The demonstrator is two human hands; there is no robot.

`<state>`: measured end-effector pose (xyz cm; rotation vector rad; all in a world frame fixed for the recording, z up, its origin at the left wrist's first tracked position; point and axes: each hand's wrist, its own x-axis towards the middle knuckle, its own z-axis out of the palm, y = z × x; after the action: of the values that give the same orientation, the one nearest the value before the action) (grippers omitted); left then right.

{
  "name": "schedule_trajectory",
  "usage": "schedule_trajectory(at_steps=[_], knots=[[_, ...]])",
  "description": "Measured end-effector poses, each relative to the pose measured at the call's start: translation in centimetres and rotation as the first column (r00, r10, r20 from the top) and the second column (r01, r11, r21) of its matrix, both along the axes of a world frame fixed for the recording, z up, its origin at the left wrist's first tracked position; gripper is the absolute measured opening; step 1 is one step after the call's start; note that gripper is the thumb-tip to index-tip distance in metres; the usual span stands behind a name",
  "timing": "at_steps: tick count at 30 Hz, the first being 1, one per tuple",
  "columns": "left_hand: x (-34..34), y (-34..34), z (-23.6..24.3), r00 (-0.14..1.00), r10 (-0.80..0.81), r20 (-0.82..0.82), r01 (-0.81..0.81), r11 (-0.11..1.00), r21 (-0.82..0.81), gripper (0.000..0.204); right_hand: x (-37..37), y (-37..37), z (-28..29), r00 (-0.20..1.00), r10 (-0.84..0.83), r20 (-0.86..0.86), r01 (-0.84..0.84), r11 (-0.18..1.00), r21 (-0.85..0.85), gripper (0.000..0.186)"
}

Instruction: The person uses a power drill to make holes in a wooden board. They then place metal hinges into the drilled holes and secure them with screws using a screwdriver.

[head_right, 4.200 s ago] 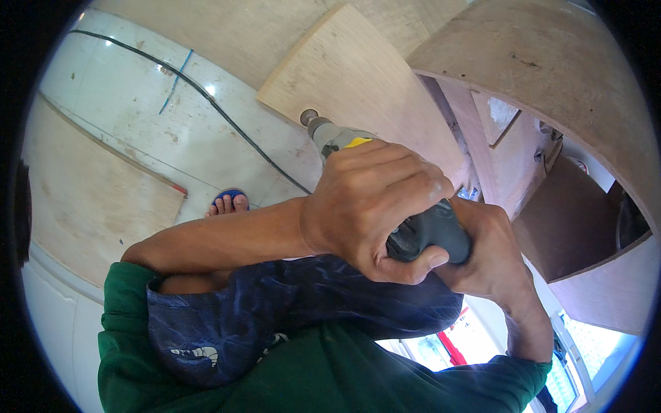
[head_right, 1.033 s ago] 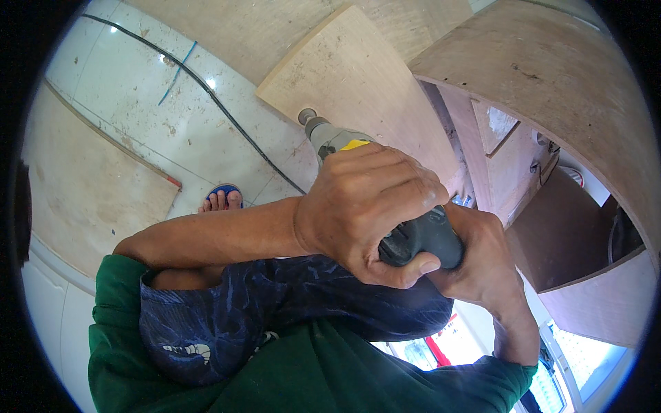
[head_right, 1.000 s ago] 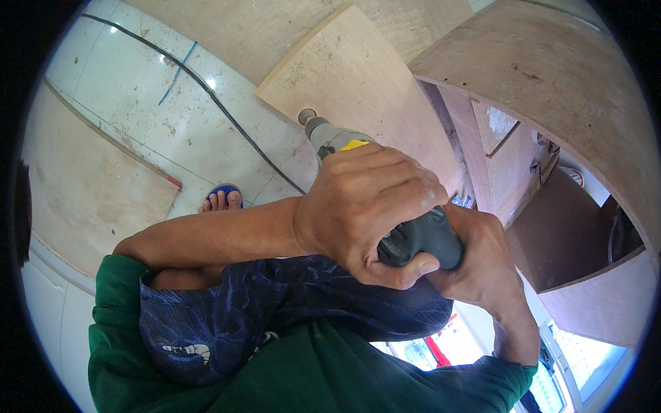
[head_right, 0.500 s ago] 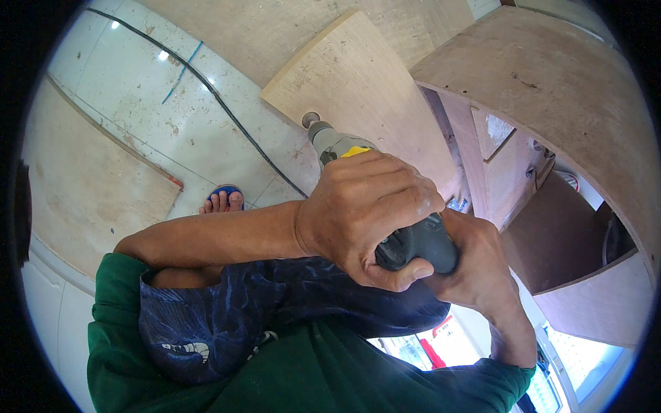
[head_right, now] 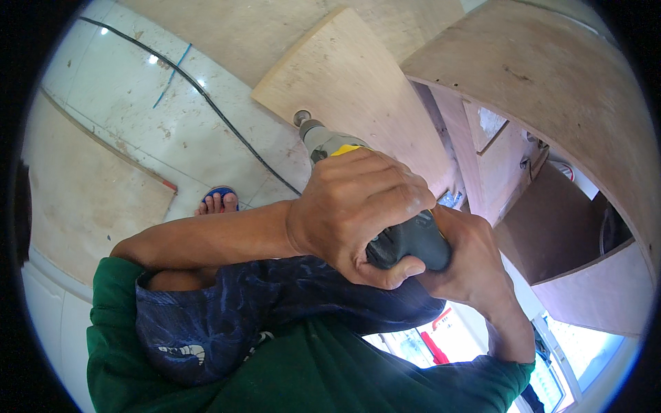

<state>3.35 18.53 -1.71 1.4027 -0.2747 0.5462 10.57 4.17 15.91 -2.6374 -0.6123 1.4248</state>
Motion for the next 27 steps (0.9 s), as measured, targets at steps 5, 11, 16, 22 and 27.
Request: schedule_trajectory(at_steps=[5, 11, 16, 22, 27], knots=[[0.1, -0.4, 0.0, 1.0, -0.028, 0.007, 0.027, 0.999, 0.018, 0.057, -0.3, -0.5, 0.0, 0.996, -0.08, -0.031, 0.078, 0.996, -0.034, 0.042], [0.0, -1.1, -0.1, 0.999, -0.018, 0.039, 0.017, 1.0, 0.017, 0.06, -0.8, -1.2, -0.1, 0.997, -0.076, -0.026, 0.074, 0.996, -0.052, 0.041], [-0.1, -1.1, -0.1, 0.999, -0.015, 0.031, 0.014, 1.0, 0.026, 0.06, -0.8, -1.4, -0.2, 0.999, -0.04, -0.015, 0.04, 0.999, -0.02, 0.04], [-0.1, -1.2, -0.1, 0.999, -0.027, 0.024, 0.027, 0.999, 0.027, 0.06, -0.7, -1.6, -0.3, 0.999, -0.031, -0.023, 0.03, 0.999, -0.021, 0.043], [-0.1, -1.3, -0.1, 0.999, -0.024, 0.025, 0.023, 0.999, 0.022, 0.06, -0.7, -1.7, -0.3, 0.999, -0.038, -0.029, 0.038, 0.999, -0.023, 0.043]])
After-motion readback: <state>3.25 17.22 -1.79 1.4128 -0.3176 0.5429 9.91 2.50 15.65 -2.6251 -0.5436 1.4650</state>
